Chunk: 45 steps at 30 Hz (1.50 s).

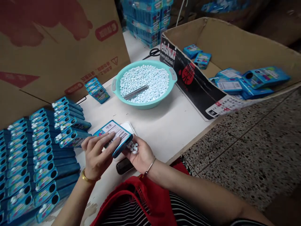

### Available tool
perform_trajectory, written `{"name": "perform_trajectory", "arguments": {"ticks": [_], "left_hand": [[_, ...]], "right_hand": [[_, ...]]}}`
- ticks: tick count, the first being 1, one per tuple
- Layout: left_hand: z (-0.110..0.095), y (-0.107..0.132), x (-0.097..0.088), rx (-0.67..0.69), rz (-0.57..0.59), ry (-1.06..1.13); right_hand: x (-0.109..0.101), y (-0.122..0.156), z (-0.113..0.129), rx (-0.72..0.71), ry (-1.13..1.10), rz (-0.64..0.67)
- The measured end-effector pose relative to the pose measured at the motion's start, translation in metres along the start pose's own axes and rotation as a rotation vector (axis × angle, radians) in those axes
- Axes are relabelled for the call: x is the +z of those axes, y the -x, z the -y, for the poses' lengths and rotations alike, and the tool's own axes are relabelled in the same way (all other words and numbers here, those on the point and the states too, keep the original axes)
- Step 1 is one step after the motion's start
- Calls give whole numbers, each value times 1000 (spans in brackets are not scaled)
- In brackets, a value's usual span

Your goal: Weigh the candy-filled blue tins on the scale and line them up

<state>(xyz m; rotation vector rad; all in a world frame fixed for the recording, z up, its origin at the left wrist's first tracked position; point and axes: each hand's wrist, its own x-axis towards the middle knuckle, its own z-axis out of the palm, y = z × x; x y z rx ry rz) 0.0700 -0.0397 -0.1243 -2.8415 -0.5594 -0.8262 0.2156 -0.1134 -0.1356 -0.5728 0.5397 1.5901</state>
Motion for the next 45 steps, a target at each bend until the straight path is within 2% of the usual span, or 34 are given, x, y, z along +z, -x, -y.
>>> {"name": "perform_trajectory", "arguments": {"ticks": [4, 8, 13, 18, 20, 23, 27, 30, 33, 40, 45], "left_hand": [[0, -1, -10, 122, -73, -129], [4, 12, -2, 85, -95, -121], [0, 23, 12, -162, -71, 71], [-5, 27, 26, -549, -71, 480], [-4, 29, 33, -664, -75, 626], [-3, 33, 42, -755, -99, 717], [-4, 34, 47, -781, -124, 714], [-3, 32, 44, -731, -105, 720], [2, 31, 34, -694, -124, 732], [19, 46, 3, -785, -404, 650], [26, 57, -3, -791, -437, 632]], "right_hand": [[9, -2, -1, 32, -55, -60], [7, -5, -3, 34, -74, -56], [-1, -6, 1, 6, -26, -36], [-15, 2, 14, -41, 83, -45], [-22, 5, 21, -40, 115, -21], [-30, 9, 30, -45, 147, 21], [-40, 14, 37, -53, 177, 31], [-44, 18, 39, -50, 193, 1], [-48, 23, 41, -45, 200, -24], [-55, 33, 45, -54, 217, -27], [-59, 35, 46, -69, 229, -38]]}}
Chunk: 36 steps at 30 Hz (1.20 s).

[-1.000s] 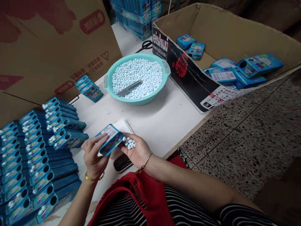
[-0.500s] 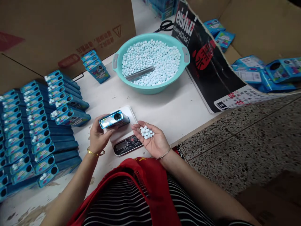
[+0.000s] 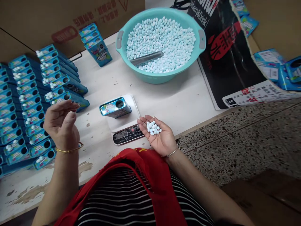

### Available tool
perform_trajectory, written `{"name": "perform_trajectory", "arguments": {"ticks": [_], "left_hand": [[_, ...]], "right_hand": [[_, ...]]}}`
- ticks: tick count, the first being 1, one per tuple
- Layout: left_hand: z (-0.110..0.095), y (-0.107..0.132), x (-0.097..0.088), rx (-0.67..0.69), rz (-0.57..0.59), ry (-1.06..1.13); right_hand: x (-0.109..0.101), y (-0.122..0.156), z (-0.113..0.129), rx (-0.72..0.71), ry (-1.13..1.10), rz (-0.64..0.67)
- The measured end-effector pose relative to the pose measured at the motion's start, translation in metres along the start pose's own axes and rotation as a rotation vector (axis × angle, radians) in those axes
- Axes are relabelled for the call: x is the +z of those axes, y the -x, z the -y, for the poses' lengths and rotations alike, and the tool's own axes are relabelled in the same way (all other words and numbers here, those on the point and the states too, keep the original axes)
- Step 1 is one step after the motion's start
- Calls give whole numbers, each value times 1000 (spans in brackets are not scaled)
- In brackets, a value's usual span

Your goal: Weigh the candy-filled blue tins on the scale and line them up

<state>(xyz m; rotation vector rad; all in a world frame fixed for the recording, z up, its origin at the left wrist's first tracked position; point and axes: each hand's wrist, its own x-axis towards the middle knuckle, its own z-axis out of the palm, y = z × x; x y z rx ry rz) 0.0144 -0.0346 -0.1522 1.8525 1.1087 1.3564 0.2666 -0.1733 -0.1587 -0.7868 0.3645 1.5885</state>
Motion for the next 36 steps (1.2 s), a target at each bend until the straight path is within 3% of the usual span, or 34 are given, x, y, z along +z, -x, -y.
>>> {"name": "perform_trajectory", "arguments": {"ticks": [5, 13, 17, 22, 25, 27, 30, 32, 36], "left_hand": [[-3, 2, 4, -41, 17, 30], [-11, 7, 11, -50, 118, -117], [-19, 7, 16, 70, 146, -268], [-35, -4, 30, 312, 418, -528], [-32, -28, 41, 359, 519, -598], [-21, -57, 46, 342, 486, -618], [7, -115, 55, 299, 382, -695], [30, -152, 61, 248, 374, -805], [70, -195, 75, 169, 348, -944]], "right_hand": [[1, 0, -2, 6, 22, 0], [4, -1, -9, 56, 20, 19], [7, -4, -16, 105, 15, 29], [13, -7, -23, 132, -7, 43], [16, -8, -26, 134, -23, 23], [17, -10, -27, 130, -27, 0], [17, -13, -25, 106, -45, -19], [16, -15, -22, 85, -69, -28], [14, -19, -13, 58, -93, -46]]}}
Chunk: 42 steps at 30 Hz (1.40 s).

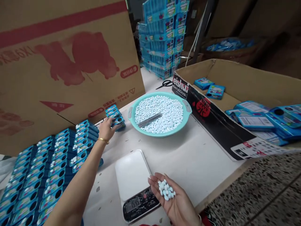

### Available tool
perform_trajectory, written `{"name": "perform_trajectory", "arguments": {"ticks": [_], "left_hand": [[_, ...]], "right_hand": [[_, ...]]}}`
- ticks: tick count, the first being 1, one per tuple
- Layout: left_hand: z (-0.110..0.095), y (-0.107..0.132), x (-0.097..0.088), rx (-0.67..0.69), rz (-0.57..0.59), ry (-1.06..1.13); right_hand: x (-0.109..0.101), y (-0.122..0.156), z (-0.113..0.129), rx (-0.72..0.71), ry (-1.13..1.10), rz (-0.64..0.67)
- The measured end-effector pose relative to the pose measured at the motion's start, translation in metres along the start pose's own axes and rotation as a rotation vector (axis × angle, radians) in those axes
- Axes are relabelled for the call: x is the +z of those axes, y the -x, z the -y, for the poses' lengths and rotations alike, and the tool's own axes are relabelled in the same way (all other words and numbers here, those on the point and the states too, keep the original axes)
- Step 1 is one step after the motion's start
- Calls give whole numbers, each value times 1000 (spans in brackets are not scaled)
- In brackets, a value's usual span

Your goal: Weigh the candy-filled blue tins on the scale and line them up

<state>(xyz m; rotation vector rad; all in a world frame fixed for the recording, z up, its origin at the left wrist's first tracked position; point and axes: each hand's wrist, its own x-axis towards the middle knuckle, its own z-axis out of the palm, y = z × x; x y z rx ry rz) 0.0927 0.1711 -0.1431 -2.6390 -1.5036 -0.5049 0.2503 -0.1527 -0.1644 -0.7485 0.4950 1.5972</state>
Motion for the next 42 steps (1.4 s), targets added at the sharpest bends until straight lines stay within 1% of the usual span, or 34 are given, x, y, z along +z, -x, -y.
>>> {"name": "perform_trajectory", "arguments": {"ticks": [2, 3, 4, 6, 8, 10, 12, 13, 14, 16, 18, 21, 23, 26, 28, 30, 32, 33, 35, 37, 38, 40, 42], "left_hand": [[3, -7, 9, -36, -23, -29], [3, -6, 10, -52, -31, -47], [2, -4, 8, -56, -37, -61], [-2, 10, -3, -24, -46, -72], [-5, 34, -23, 35, -65, -58], [-5, 68, -48, 52, -105, -58], [-2, 107, -71, -23, -139, -126], [0, 125, -79, -73, -136, -182], [4, 142, -85, -113, -107, -241], [11, 167, -88, -152, -7, -343], [16, 179, -84, -154, 83, -405], [14, 180, -82, -114, 130, -437], [1, 175, -91, -35, 133, -421], [-34, 168, -114, 116, 154, -344], [-63, 163, -125, 218, 214, -284], [-93, 158, -126, 315, 285, -237], [-116, 154, -118, 392, 350, -213], [-124, 152, -112, 415, 379, -211], [-133, 148, -100, 436, 430, -214], [-134, 144, -93, 443, 459, -210], [-132, 143, -92, 444, 457, -200], [-129, 144, -97, 440, 391, -152], [-132, 152, -103, 436, 271, -61]], "right_hand": [[-1, -2, 3, 10, -1, -19], [-1, -3, 4, 17, -1, -29], [-1, -4, 5, 24, 0, -38], [-2, -4, 5, 36, 5, -55], [-3, -3, 4, 51, 14, -68], [-3, -1, 2, 70, 23, -72], [-2, 0, 0, 86, 33, -66], [-2, 1, -1, 94, 38, -61], [-1, 1, -3, 102, 45, -55], [0, 2, -6, 119, 60, -33], [0, 5, -9, 136, 75, -2], [-1, 10, -12, 140, 84, 36], [-4, 14, -11, 125, 84, 56], [-10, 19, -7, 83, 79, 81], [-15, 21, -4, 53, 75, 86], [-19, 22, -2, 32, 75, 86], [-22, 25, 0, 22, 79, 90], [-22, 26, 1, 18, 80, 94], [-23, 28, 3, 7, 78, 102], [-24, 29, 5, 2, 69, 105], [-24, 29, 6, 2, 65, 102], [-24, 29, 7, 6, 59, 96], [-24, 28, 6, 26, 59, 95]]}}
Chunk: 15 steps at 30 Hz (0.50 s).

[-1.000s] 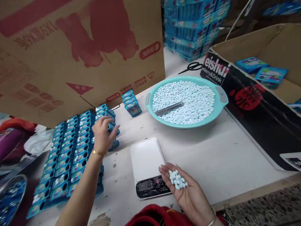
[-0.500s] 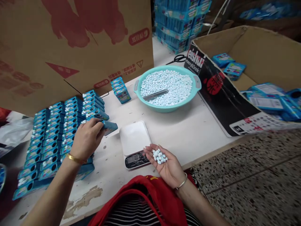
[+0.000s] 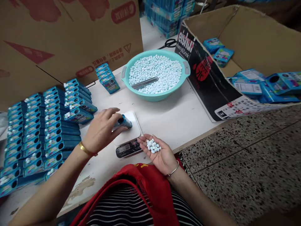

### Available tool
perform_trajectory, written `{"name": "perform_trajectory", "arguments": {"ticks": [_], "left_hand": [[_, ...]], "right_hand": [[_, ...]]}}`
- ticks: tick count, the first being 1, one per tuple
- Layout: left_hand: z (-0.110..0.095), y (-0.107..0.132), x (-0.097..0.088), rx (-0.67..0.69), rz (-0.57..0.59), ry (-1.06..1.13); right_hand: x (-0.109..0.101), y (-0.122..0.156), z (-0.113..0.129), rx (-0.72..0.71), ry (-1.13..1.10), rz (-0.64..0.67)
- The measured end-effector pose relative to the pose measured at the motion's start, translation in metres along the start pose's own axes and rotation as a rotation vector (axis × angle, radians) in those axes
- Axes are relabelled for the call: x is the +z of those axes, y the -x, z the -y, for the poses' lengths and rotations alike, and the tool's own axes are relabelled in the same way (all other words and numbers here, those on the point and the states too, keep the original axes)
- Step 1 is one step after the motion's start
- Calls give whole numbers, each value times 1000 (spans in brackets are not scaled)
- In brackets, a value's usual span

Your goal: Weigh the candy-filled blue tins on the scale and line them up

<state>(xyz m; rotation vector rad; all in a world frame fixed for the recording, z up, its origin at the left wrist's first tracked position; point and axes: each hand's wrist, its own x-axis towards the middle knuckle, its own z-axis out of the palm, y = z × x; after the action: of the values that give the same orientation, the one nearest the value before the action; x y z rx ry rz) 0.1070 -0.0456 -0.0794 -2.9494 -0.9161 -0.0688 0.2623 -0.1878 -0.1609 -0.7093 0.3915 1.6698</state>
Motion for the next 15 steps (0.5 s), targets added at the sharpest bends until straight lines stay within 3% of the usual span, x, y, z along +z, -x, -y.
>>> {"name": "perform_trajectory", "arguments": {"ticks": [3, 6, 9, 15], "left_hand": [[-29, 16, 6, 106, -97, 171], [-69, 29, 32, 236, -28, 288], [-99, 35, 58, 234, 24, 281], [-111, 34, 67, 195, 97, 343]], "right_hand": [[1, -1, -2, 58, -19, 2], [2, 0, -4, 144, -45, -34], [-1, 4, -5, 216, -11, -84], [-20, 12, -6, 262, 121, -70]]}}
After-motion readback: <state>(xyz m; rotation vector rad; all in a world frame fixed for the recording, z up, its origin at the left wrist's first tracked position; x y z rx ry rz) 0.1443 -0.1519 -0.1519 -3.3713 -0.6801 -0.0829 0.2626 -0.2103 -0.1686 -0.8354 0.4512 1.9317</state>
